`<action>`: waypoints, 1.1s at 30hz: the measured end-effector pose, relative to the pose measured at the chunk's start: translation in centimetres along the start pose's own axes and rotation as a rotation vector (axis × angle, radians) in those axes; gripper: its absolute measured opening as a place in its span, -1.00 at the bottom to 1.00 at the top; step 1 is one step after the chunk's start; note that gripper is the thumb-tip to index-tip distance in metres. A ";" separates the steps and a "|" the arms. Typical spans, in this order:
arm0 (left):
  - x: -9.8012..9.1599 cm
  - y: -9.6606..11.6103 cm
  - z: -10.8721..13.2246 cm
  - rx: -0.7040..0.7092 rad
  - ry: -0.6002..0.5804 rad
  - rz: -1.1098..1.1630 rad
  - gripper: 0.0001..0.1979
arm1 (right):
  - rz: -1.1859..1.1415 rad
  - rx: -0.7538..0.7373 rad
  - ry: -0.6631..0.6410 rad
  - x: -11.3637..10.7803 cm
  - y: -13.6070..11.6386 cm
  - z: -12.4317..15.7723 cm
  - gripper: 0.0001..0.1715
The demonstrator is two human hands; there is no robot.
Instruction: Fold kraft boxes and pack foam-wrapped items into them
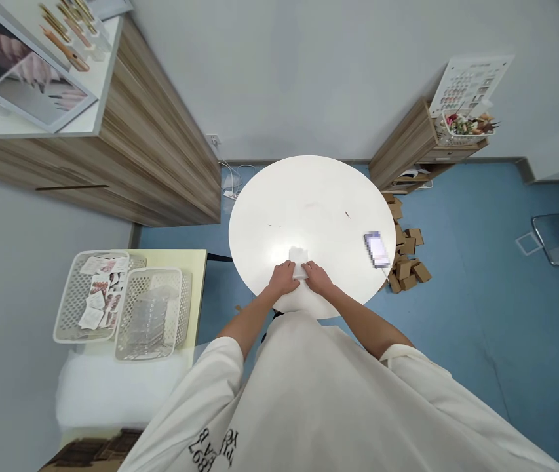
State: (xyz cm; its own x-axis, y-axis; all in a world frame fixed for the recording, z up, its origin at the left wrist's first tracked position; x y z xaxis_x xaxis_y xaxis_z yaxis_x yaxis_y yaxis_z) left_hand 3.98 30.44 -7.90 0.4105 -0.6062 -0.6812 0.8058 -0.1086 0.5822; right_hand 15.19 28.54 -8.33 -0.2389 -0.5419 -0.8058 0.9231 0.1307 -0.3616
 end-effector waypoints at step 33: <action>-1.6 -6.0 0.7 -0.144 0.054 0.039 -0.26 | -0.510 0.422 0.127 -0.4 -0.9 -7.2 -0.45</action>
State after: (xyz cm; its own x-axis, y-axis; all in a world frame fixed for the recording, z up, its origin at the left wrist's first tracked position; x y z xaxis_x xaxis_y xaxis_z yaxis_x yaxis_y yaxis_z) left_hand -1.78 31.50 -9.99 0.4623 -0.5637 -0.6845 0.8399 0.0307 0.5419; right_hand 12.32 34.60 -11.12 -0.6858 -0.3441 -0.6413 0.7178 -0.4654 -0.5178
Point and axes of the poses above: each hand's wrist, its own z-axis away from the middle knuckle, its own x-axis out of the palm, y = z × x, the point moved 10 cm from there along -z, towards the middle knuckle, and after that the axes turned 4 degrees about z, right-handed, at the moved point
